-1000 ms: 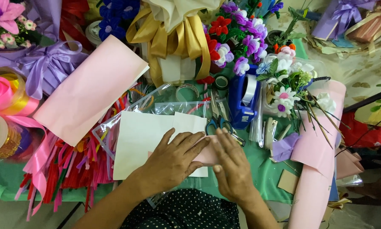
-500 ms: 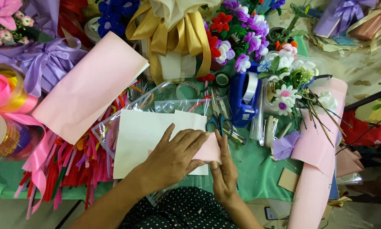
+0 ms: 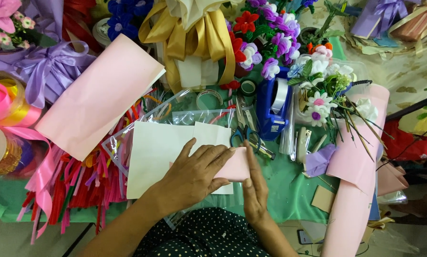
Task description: The person uses scissors to cut a rectangular piece of pink paper, then folds it. The workspace contains floral supplies and ribbons.
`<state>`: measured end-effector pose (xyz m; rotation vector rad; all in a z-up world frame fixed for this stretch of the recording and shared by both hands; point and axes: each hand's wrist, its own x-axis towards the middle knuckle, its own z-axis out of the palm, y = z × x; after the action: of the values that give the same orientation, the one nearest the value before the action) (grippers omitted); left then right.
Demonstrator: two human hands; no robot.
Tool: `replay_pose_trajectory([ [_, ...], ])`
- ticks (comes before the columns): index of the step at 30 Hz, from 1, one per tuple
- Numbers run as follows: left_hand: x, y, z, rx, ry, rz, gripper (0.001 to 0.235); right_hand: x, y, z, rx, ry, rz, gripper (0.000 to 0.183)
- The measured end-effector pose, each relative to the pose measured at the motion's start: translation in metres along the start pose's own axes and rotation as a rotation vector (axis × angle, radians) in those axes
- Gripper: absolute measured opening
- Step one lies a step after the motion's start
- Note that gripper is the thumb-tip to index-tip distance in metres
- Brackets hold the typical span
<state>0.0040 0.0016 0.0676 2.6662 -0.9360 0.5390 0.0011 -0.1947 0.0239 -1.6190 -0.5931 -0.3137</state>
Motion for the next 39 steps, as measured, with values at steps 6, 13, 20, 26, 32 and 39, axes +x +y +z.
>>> replay_pose_trajectory([
  [6, 0.003, -0.002, 0.001, -0.048, 0.095, 0.014, 0.065, 0.024, -0.004, -0.015, -0.542, -0.065, -0.482, 0.048],
  [13, -0.001, -0.008, 0.010, -0.299, 0.144, -0.058, 0.081, 0.040, -0.011, -0.015, -0.636, -0.271, -0.530, 0.047],
  [20, -0.016, -0.013, -0.005, -0.526, 0.064, -0.136, 0.089, 0.038, -0.008, -0.017, -0.668, -0.263, -0.522, 0.051],
  [26, -0.017, 0.007, -0.010, -0.114, 0.230, -0.111, 0.056, 0.038, -0.011, -0.015, -0.624, -0.279, -0.492, 0.051],
  [32, -0.019, -0.003, -0.012, -0.642, 0.189, -0.487, 0.058, 0.033, -0.009, -0.019, -0.611, -0.274, -0.459, 0.054],
  [39, -0.013, -0.029, 0.019, -1.515, -0.016, -0.895, 0.059, 0.034, -0.010, -0.014, -0.589, -0.256, -0.463, 0.053],
])
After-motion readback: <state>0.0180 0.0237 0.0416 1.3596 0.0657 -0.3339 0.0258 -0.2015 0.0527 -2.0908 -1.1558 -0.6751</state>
